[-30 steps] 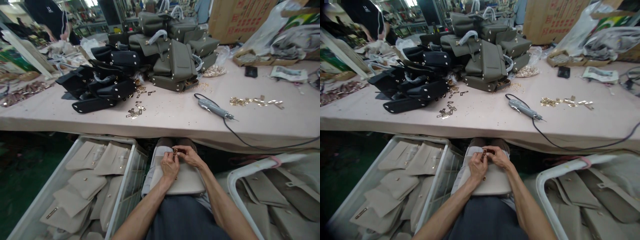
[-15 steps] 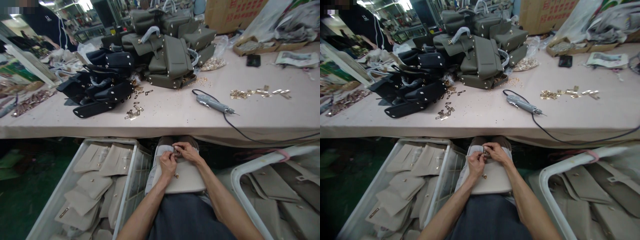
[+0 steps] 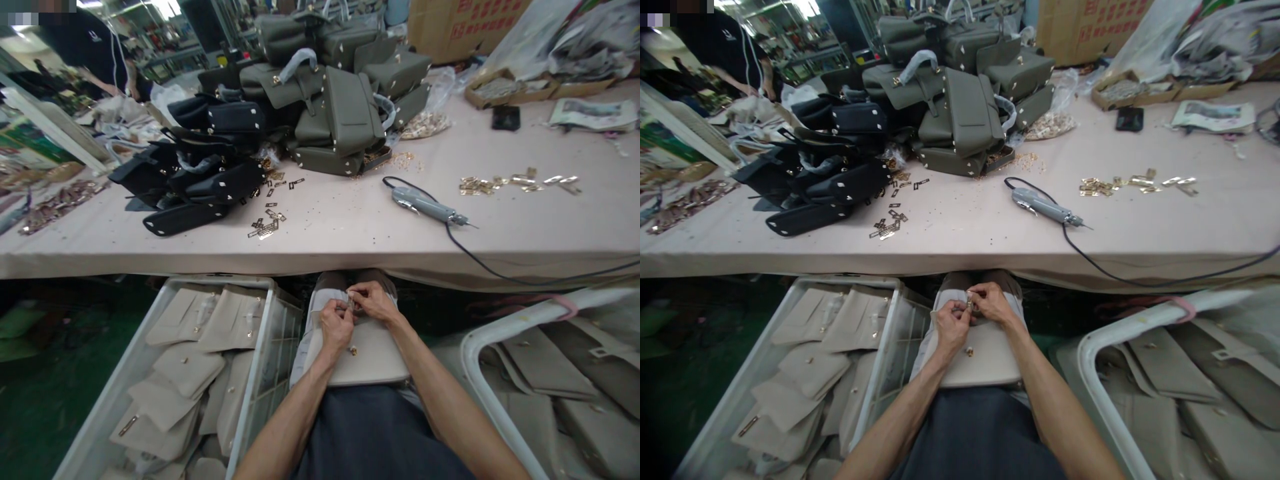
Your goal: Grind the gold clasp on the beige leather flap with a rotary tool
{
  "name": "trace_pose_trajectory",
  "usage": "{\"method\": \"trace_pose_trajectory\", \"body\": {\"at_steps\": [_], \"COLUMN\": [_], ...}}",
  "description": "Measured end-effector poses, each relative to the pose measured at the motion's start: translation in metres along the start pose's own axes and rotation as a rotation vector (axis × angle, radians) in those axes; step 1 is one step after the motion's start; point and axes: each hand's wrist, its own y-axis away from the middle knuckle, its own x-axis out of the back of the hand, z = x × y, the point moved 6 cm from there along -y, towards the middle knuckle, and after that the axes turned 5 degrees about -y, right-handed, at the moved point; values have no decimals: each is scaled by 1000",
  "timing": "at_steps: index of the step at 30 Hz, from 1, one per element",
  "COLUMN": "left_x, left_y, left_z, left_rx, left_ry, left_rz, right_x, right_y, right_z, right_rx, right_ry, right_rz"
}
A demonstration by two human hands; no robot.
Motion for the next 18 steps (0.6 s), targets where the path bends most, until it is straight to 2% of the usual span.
{"method": "trace_pose_trajectory", "body": {"at_steps": [9,18], "left_x": [0,-5], "left_y": [1,6], "left_z": [16,24], "left_rx": [-92,-149], "left_ry": [-401,-526], "left_rz": [203,271], "right_x": [2,3], "right_y": [1,1], "right_z": [2,-2], "right_rx": [10,52], "right_ry": [-4,51], "right_rz": [41,44]}}
